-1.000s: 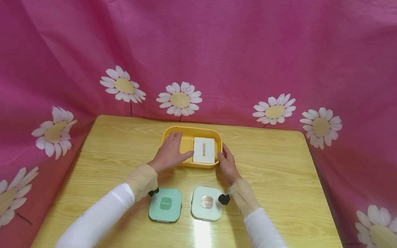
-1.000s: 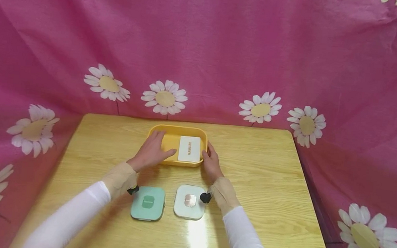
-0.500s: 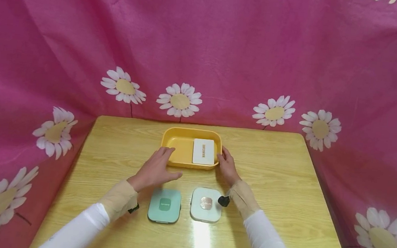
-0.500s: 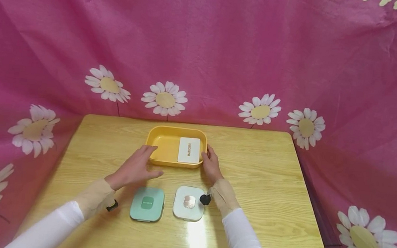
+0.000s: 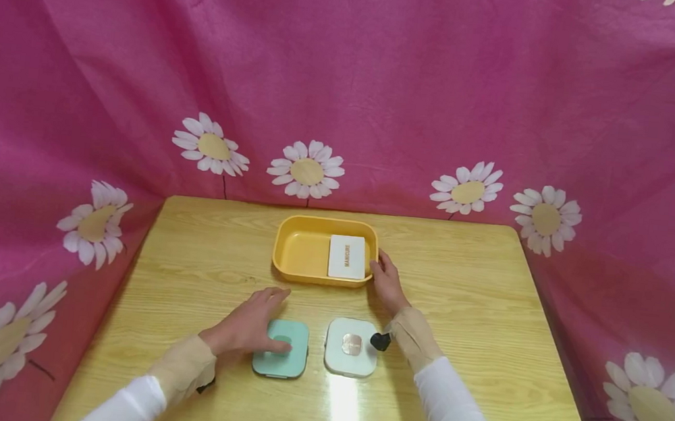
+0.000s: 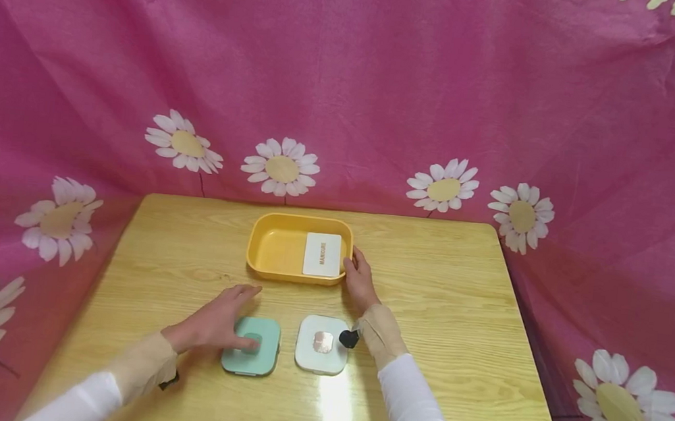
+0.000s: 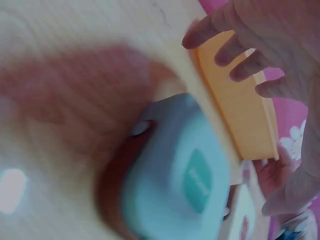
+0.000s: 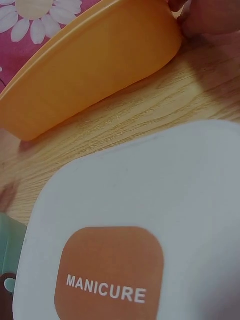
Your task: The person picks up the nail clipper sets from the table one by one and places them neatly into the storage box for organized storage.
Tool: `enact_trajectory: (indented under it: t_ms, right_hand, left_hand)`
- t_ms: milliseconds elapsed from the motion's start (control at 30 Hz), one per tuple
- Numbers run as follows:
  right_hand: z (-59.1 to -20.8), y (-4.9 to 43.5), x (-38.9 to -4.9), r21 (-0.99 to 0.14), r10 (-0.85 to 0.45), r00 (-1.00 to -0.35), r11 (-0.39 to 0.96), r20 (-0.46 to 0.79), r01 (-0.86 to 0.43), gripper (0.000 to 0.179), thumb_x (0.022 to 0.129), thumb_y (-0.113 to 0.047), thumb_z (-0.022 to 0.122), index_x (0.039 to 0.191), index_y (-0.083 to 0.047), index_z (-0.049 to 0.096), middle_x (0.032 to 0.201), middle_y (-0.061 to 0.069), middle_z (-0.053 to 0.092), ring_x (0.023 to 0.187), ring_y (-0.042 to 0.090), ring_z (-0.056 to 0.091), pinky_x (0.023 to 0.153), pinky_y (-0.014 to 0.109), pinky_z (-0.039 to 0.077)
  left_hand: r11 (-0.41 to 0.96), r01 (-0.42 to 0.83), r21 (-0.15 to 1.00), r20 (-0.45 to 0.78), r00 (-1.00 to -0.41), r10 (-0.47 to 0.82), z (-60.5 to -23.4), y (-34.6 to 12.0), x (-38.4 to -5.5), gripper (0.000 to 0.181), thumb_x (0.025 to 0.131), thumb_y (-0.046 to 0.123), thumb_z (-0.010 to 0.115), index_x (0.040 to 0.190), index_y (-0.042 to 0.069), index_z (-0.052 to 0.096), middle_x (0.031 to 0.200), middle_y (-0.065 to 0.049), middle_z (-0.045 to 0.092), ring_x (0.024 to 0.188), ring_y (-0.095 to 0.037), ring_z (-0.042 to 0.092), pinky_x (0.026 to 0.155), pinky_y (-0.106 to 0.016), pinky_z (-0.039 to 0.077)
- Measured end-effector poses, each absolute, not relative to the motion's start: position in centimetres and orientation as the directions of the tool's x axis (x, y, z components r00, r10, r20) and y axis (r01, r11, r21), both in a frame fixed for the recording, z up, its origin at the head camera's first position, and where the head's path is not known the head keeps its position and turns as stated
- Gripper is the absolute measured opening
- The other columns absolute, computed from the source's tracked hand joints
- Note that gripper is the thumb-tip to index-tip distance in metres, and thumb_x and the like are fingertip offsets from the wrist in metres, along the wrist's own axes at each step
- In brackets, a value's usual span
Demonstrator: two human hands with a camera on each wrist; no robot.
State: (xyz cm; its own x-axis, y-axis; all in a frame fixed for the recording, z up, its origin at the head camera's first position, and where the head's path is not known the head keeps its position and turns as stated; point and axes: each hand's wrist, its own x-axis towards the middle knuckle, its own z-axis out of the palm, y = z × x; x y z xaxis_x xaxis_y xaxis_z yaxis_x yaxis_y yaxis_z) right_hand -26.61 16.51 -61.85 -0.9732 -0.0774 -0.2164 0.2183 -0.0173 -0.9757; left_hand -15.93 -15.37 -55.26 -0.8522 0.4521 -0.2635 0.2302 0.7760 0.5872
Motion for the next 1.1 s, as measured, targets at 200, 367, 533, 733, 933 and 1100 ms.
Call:
enact_trajectory:
  t_ms: [200, 367, 533, 733, 933, 1100]
  right_hand:
    - [-62.0, 16.3, -26.5, -0.979, -0.068, -0.977, -0.016, -0.200, 0.202, 0.055, 0.114, -0.012, 0.037, 0.164, 0.004, 0.022, 0.165, 0.028, 0.033, 0.153, 0.038, 0.034, 0.125, 0.048, 0.028]
    - [-62.2, 16.4, -26.5, -0.979, -0.071, -0.977, -0.011, -0.202, 0.203, 0.053, 0.114, -0.012, 0.035, 0.164, 0.005, 0.023, 0.165, 0.028, 0.033, 0.153, 0.037, 0.034, 0.125, 0.048, 0.029]
    - [-62.3, 16.4, -26.5, -0.977, -0.065, -0.975, 0.004, -0.214, 0.214, 0.053, 0.114, -0.013, 0.035, 0.163, 0.004, 0.025, 0.165, 0.026, 0.034, 0.152, 0.035, 0.036, 0.124, 0.047, 0.031]
    - [-62.4, 16.3, -26.6, -0.977, -0.054, -0.975, 0.013, -0.213, 0.213, 0.053, 0.114, -0.013, 0.035, 0.163, 0.004, 0.025, 0.166, 0.025, 0.033, 0.153, 0.034, 0.034, 0.125, 0.046, 0.029]
    - [-62.2, 16.2, -26.5, -0.979, -0.054, -0.978, 0.012, -0.204, 0.203, 0.053, 0.114, -0.013, 0.035, 0.163, 0.004, 0.024, 0.167, 0.024, 0.032, 0.154, 0.033, 0.032, 0.126, 0.045, 0.028]
    - [-62.4, 16.3, -26.6, -0.978, -0.052, -0.976, 0.009, -0.210, 0.210, 0.053, 0.114, -0.015, 0.036, 0.164, 0.002, 0.025, 0.167, 0.023, 0.032, 0.154, 0.032, 0.033, 0.126, 0.044, 0.029]
  left_hand:
    - [0.777, 0.283, 0.562, -0.259, -0.832, 0.491, -56.7, -15.6, -14.8, 0.114, 0.073, 0.052, 0.092, 0.161, 0.005, 0.037, 0.155, -0.017, 0.045, 0.141, -0.038, 0.044, 0.114, -0.056, 0.041]
    - [0.769, 0.302, 0.563, -0.264, -0.816, 0.514, -57.3, -15.8, -14.1, 0.117, 0.071, 0.053, 0.093, 0.161, 0.005, 0.037, 0.159, -0.020, 0.041, 0.145, -0.041, 0.040, 0.114, -0.063, 0.037]
    - [0.749, 0.333, 0.573, -0.273, -0.784, 0.558, -57.9, -15.8, -13.4, 0.121, 0.069, 0.054, 0.093, 0.162, 0.004, 0.035, 0.162, -0.022, 0.036, 0.149, -0.043, 0.035, 0.115, -0.066, 0.034]
    - [0.743, 0.398, 0.538, -0.224, -0.782, 0.581, -58.7, -15.8, -12.8, 0.121, 0.069, 0.054, 0.092, 0.161, 0.002, 0.034, 0.154, -0.022, 0.043, 0.142, -0.041, 0.041, 0.112, -0.063, 0.037]
    - [0.744, 0.425, 0.515, -0.179, -0.796, 0.579, -59.4, -15.9, -12.6, 0.119, 0.068, 0.052, 0.092, 0.161, 0.003, 0.035, 0.150, -0.019, 0.045, 0.138, -0.038, 0.043, 0.109, -0.059, 0.040]
    - [0.744, 0.441, 0.502, -0.174, -0.792, 0.586, -59.7, -15.8, -12.7, 0.117, 0.067, 0.049, 0.092, 0.160, 0.005, 0.037, 0.149, -0.018, 0.046, 0.138, -0.038, 0.043, 0.111, -0.059, 0.039]
